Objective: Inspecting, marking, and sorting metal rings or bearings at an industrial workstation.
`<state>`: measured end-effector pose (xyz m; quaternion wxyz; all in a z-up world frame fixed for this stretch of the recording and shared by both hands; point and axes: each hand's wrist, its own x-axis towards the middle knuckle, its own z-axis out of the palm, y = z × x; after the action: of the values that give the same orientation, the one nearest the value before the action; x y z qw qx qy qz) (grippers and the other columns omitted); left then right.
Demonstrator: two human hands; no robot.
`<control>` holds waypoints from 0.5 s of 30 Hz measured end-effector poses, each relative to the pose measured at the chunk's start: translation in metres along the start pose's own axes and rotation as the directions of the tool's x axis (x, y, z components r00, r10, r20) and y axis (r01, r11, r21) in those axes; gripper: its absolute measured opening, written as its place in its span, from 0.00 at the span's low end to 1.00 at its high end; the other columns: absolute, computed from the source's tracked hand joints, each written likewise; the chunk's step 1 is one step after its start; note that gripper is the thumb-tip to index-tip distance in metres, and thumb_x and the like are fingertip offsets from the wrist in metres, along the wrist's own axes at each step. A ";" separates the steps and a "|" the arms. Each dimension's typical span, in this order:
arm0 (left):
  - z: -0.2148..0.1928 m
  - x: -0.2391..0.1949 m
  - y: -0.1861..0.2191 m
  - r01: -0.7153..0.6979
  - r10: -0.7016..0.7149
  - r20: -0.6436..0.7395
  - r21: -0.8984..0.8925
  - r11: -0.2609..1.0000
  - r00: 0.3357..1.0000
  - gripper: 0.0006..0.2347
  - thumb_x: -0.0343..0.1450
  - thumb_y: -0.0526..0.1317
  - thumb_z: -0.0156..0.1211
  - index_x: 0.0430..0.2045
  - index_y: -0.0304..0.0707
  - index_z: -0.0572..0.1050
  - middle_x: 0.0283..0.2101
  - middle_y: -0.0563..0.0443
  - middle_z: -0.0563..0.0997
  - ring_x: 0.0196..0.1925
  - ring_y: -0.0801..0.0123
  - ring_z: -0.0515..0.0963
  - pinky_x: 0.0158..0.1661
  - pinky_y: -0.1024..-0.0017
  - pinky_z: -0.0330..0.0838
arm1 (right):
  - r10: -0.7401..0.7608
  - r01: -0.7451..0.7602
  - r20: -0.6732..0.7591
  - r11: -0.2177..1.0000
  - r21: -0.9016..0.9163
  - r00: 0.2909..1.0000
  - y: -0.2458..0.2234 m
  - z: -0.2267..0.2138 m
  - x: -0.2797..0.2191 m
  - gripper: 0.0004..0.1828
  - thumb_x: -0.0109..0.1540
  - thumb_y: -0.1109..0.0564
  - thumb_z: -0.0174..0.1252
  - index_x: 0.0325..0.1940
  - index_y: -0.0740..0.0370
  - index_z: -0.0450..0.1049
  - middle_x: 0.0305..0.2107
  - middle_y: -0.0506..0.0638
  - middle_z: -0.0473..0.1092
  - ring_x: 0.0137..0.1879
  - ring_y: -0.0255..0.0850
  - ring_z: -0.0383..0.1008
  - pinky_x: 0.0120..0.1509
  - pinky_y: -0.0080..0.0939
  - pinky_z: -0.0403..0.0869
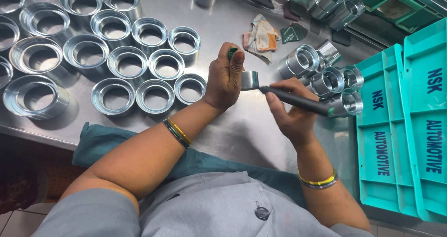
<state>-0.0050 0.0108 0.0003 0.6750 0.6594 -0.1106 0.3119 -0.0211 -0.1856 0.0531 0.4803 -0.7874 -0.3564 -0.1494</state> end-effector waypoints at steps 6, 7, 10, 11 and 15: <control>0.000 0.000 0.000 0.027 -0.029 0.017 0.082 0.996 0.999 0.20 0.82 0.57 0.34 0.38 0.39 0.64 0.20 0.53 0.71 0.20 0.72 0.75 0.24 0.71 0.68 | -0.039 0.038 0.046 0.999 0.013 0.998 -0.016 0.010 0.014 0.09 0.64 0.65 0.65 0.47 0.70 0.75 0.38 0.53 0.74 0.42 0.37 0.76 0.49 0.33 0.74; 0.000 0.000 0.002 0.024 -0.026 0.019 0.081 0.996 0.999 0.20 0.82 0.57 0.34 0.38 0.39 0.64 0.20 0.53 0.71 0.20 0.72 0.75 0.24 0.71 0.68 | -0.041 0.040 0.043 0.999 0.012 0.998 -0.019 0.013 0.017 0.09 0.64 0.65 0.65 0.47 0.70 0.75 0.38 0.53 0.74 0.42 0.37 0.76 0.49 0.33 0.74; -0.002 0.000 0.006 0.007 -0.008 0.019 0.101 0.995 1.000 0.20 0.82 0.57 0.33 0.38 0.39 0.64 0.20 0.51 0.72 0.21 0.67 0.77 0.25 0.69 0.69 | -0.161 0.167 0.063 0.981 -0.103 0.985 -0.029 0.015 0.026 0.09 0.63 0.65 0.66 0.46 0.69 0.76 0.38 0.54 0.75 0.42 0.37 0.77 0.49 0.34 0.75; -0.002 0.000 0.006 0.006 -0.009 0.022 0.115 0.993 1.000 0.20 0.82 0.57 0.34 0.39 0.38 0.64 0.20 0.50 0.72 0.21 0.65 0.77 0.25 0.68 0.69 | -0.174 0.187 0.110 0.975 -0.123 0.979 -0.032 0.013 0.028 0.09 0.62 0.65 0.66 0.44 0.68 0.76 0.36 0.53 0.75 0.41 0.37 0.77 0.48 0.34 0.75; -0.004 0.002 0.006 -0.016 0.005 0.082 0.138 0.990 0.997 0.21 0.82 0.57 0.33 0.36 0.37 0.66 0.20 0.47 0.73 0.22 0.58 0.80 0.26 0.65 0.70 | -0.117 0.121 0.038 0.985 -0.123 0.992 -0.017 -0.006 0.024 0.06 0.64 0.64 0.64 0.43 0.67 0.75 0.35 0.52 0.73 0.41 0.36 0.75 0.50 0.34 0.74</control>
<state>-0.0078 0.0153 0.0061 0.6211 0.7161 -0.1196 0.2952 -0.0155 -0.1761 0.0810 0.4147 -0.7955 -0.4000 -0.1880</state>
